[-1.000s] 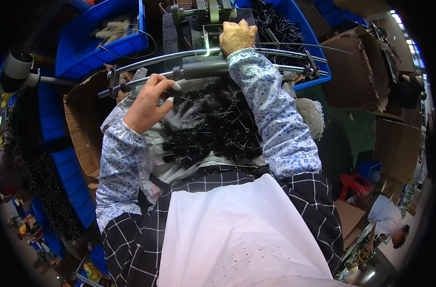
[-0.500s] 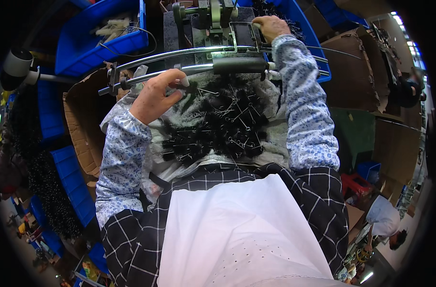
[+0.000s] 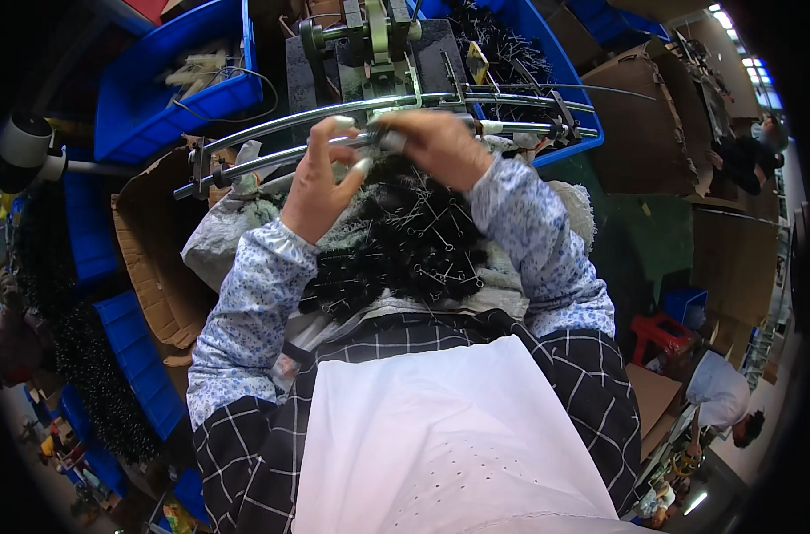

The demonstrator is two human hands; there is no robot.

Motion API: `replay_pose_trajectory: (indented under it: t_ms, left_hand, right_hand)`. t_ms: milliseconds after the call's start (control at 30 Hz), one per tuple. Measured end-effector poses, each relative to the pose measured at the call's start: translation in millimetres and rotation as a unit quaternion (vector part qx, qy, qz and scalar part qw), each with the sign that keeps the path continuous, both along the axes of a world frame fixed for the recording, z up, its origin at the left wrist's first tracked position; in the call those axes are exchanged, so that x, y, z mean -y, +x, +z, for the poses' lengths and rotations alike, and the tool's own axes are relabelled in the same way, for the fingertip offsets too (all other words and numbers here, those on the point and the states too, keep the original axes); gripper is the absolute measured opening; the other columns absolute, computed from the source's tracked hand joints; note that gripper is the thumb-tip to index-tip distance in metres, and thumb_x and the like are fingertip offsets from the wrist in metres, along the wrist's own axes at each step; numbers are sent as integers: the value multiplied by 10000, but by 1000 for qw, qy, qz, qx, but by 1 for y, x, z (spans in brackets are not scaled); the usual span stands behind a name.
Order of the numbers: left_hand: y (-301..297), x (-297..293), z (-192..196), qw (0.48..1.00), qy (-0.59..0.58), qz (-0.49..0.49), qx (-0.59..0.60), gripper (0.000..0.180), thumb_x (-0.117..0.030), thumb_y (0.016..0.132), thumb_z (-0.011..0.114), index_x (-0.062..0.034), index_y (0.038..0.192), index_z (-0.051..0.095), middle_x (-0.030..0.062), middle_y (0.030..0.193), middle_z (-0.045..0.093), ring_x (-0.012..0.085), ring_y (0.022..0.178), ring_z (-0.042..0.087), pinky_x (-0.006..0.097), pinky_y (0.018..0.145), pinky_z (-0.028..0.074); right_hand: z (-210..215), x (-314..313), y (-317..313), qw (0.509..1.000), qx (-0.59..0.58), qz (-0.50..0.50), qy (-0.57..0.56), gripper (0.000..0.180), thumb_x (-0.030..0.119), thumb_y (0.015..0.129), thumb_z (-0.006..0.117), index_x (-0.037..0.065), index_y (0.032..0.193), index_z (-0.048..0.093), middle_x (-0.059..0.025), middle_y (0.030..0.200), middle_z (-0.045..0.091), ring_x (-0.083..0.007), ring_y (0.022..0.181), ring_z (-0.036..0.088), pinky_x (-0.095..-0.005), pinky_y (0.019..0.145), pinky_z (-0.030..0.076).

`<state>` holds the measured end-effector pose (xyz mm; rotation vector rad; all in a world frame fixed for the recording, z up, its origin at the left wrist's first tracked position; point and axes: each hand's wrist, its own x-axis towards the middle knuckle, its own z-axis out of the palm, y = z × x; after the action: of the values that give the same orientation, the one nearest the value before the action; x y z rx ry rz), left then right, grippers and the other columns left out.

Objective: The person picks up wire brush components by hand and feeds them one at a time into a trimming machine to process them.

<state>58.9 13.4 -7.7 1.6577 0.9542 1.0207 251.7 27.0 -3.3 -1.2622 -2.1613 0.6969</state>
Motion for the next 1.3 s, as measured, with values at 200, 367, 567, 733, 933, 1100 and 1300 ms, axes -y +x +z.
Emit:
replay_pose_trajectory:
  t_ms: [200,367,567,733,933,1100,1300]
  left_hand:
    - [-13,11,-54,886,118,-230,-385,494,73,682,547,-74,1142,442,143,1095,487,287,937,521,395,811,425]
    - [-7,16,-72,819,166,-289,-467,446,11,699,544,-73,1131,466,136,1098,495,291,973,514,382,829,407]
    - [-11,16,-59,803,149,-308,-488,302,-40,729,532,-57,1028,495,120,991,542,284,896,555,377,807,428]
    - [-26,16,-35,856,107,-216,-458,395,-77,713,602,-44,1080,461,123,927,540,302,873,541,385,776,436]
    - [-38,16,-11,922,41,-191,-335,421,7,735,538,-40,1138,421,180,1041,523,348,968,512,372,842,419]
    - [-34,11,-8,948,53,-182,-256,343,16,793,502,-29,1123,422,169,1082,426,322,983,478,341,843,404]
    - [-42,9,6,961,39,-142,-235,363,46,793,476,-16,1145,409,140,1061,383,260,909,465,301,814,396]
  right_hand:
    - [-35,-78,51,890,292,-277,214,182,117,823,473,120,929,621,-71,746,618,-208,742,600,-334,653,495]
    - [-35,-87,39,872,323,-272,247,142,137,788,516,141,873,630,-48,767,618,-204,779,597,-327,697,492]
    - [-43,-96,34,875,355,-249,216,189,215,798,558,192,963,647,1,801,629,-175,777,577,-318,753,463]
    - [-47,-98,35,897,314,-248,190,197,242,820,530,203,981,636,-6,845,639,-183,811,585,-331,793,455]
    - [-56,-106,40,923,266,-228,157,240,276,851,491,191,1046,602,-19,918,640,-204,856,569,-336,816,448]
    - [-45,-103,32,896,352,-240,124,356,330,843,509,161,1155,528,-32,1093,550,-214,1020,478,-399,874,365]
    - [-41,-86,37,879,351,-309,91,346,280,788,530,106,1086,565,-70,1078,580,-229,1067,474,-403,875,347]
